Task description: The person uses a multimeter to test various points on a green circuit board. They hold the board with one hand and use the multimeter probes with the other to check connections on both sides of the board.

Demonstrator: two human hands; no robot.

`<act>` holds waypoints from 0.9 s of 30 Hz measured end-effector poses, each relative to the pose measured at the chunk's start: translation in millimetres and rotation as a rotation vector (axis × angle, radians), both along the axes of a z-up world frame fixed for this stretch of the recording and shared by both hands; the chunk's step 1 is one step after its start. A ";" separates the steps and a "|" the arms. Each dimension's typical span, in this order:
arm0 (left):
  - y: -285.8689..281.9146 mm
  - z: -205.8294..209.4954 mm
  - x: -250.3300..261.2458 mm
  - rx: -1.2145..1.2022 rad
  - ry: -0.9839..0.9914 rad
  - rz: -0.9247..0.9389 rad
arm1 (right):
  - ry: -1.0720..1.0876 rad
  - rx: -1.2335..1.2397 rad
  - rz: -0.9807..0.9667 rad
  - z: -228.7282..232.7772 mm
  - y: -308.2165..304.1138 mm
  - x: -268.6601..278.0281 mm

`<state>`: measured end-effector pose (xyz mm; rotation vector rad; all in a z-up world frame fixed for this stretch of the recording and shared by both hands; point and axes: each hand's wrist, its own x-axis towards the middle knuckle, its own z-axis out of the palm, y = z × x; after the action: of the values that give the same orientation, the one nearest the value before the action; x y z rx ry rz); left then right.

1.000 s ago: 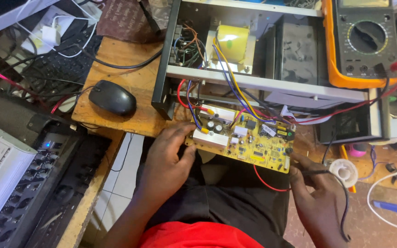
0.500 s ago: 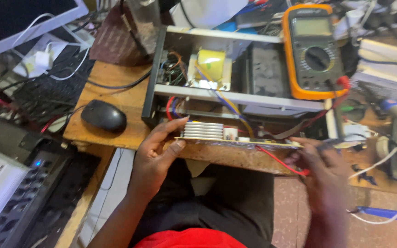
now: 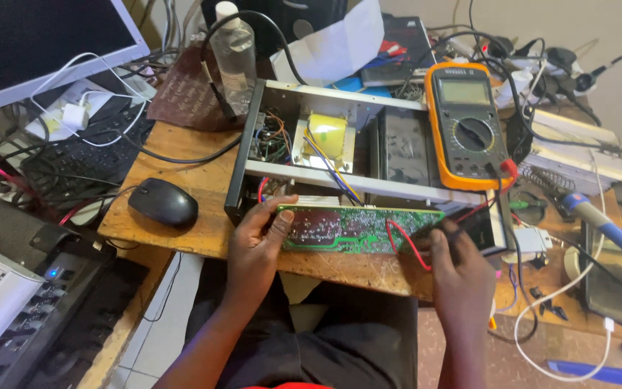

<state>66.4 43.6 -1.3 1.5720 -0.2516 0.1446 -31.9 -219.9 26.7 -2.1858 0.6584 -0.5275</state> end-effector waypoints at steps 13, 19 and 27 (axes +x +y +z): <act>4.7 -18.7 -4.4 -0.044 0.096 -0.043 | -0.923 1.063 0.252 49.1 -31.0 -81.2; -8.2 -5.4 -4.4 -0.273 0.239 0.031 | -0.505 0.401 0.016 34.0 -27.0 -81.9; -21.5 3.3 2.5 -0.294 0.289 0.113 | 0.230 -0.097 0.296 -7.9 -3.9 -35.6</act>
<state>68.9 22.1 2.0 1.2949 0.0828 0.0382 -67.5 -223.8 18.8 -2.4042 0.4208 -0.1580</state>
